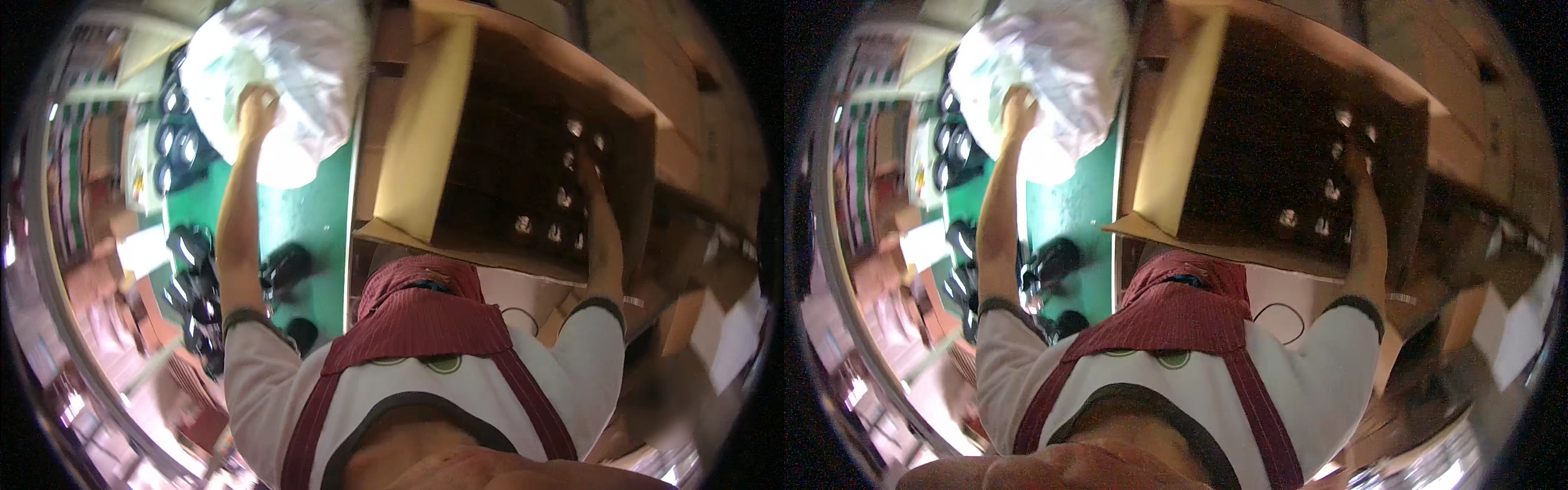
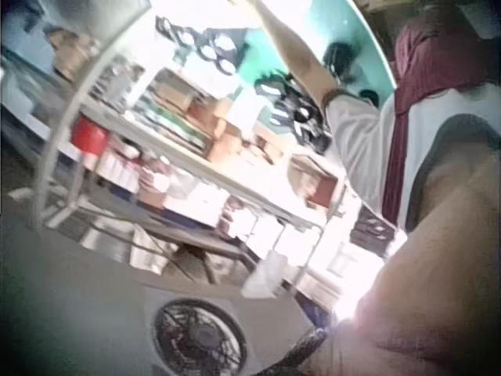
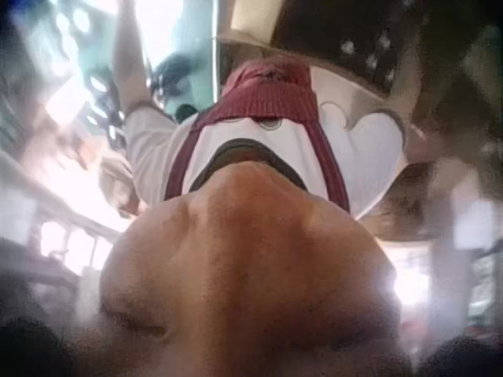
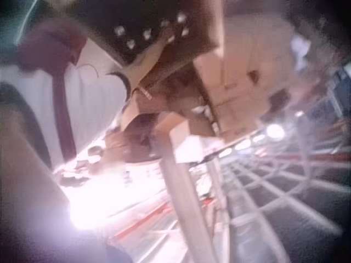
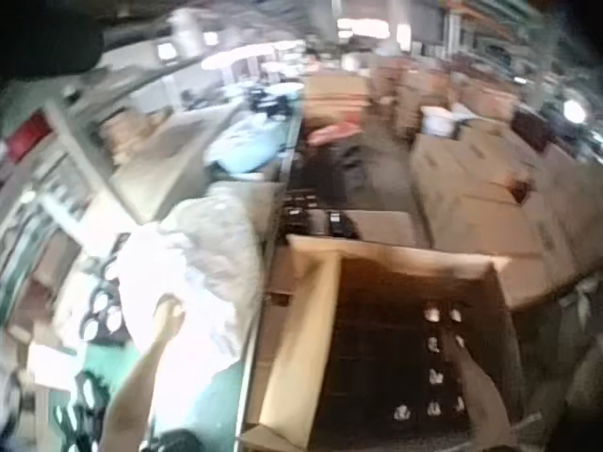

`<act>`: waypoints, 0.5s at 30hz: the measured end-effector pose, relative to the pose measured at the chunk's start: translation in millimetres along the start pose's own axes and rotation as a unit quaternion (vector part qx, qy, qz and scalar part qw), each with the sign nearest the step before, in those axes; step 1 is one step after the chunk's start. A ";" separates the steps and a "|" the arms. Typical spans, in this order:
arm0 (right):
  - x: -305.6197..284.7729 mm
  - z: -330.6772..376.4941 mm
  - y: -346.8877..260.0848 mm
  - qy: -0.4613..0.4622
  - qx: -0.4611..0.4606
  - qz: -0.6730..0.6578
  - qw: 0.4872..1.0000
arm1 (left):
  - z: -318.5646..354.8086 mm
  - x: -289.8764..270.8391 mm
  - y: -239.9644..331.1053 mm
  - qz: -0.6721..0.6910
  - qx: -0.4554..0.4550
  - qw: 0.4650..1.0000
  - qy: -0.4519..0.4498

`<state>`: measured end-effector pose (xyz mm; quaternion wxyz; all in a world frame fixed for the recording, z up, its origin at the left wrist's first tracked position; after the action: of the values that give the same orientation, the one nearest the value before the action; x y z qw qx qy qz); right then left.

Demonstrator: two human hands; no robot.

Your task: The person assembles black mugs by inserting clear glass inserts and securing them with white plastic rings. They handle the mugs and inserts one at a time, placing the completed units on a green workbench.

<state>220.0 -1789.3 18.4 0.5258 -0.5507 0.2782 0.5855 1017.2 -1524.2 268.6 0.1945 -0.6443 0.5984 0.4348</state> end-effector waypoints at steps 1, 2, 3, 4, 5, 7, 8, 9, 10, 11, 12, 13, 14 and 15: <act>4.0 2.3 3.3 0.033 -0.018 0.030 0.999 | -8.8 -16.5 21.3 0.000 0.004 0.999 0.048; 2.2 -6.9 -12.2 0.077 -0.040 0.058 0.995 | -11.9 -35.1 34.5 -0.002 0.012 0.997 0.081; -4.8 -7.3 -18.6 0.125 -0.051 0.089 0.987 | -13.3 -48.6 35.0 -0.015 -0.011 0.994 0.103; -15.3 -8.3 -17.6 0.139 -0.061 0.134 0.979 | -8.3 -64.9 30.4 0.023 -0.047 0.990 0.130; -25.9 -6.3 -22.0 0.153 -0.067 0.176 0.970 | -7.4 -76.2 29.8 0.066 -0.078 0.983 0.155; -48.8 0.8 -46.3 0.133 -0.057 0.219 0.965 | 5.4 -104.4 39.9 0.055 -0.164 0.977 0.124; -72.4 13.3 -81.5 0.114 -0.051 0.219 0.968 | 14.9 -120.2 45.2 0.062 -0.162 0.974 0.146; -113.9 26.8 -119.1 0.120 -0.049 0.199 0.971 | 20.6 -131.3 47.4 0.083 -0.157 0.970 0.165; -156.5 39.9 -140.6 0.149 -0.061 0.169 0.972 | 30.4 -132.2 41.4 0.233 -0.210 0.935 0.164; -209.8 65.1 -180.2 0.209 -0.057 0.154 0.964 | 41.2 -132.6 42.9 0.374 -0.262 0.876 0.155; -245.4 85.3 -198.4 0.245 -0.054 0.037 0.967 | 43.7 -136.2 74.8 0.387 -0.267 0.872 0.137; -270.4 102.4 -212.5 0.282 -0.055 -0.085 0.954 | 50.3 -147.1 111.4 0.391 -0.273 0.871 0.119; -279.7 116.8 -230.3 0.252 -0.025 -0.181 0.950 | 61.9 -150.2 136.6 0.454 -0.314 0.829 0.092; -282.5 129.4 -250.6 0.223 0.000 -0.274 0.936 | 72.7 -148.3 161.1 0.512 -0.355 0.779 0.066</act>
<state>360.5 -1686.3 377.6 0.5901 -0.7222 0.2263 0.2810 855.9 -1412.4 389.9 -0.3393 -0.2938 0.6545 0.6085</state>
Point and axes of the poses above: each hand's wrist, its own z-axis away from the middle knuckle, its own x-axis out of the palm, y = z × x, the point moved 9 cm from there along -z, towards the middle knuckle, and after that the axes turned 15 degrees about y, right-handed, at the moved point
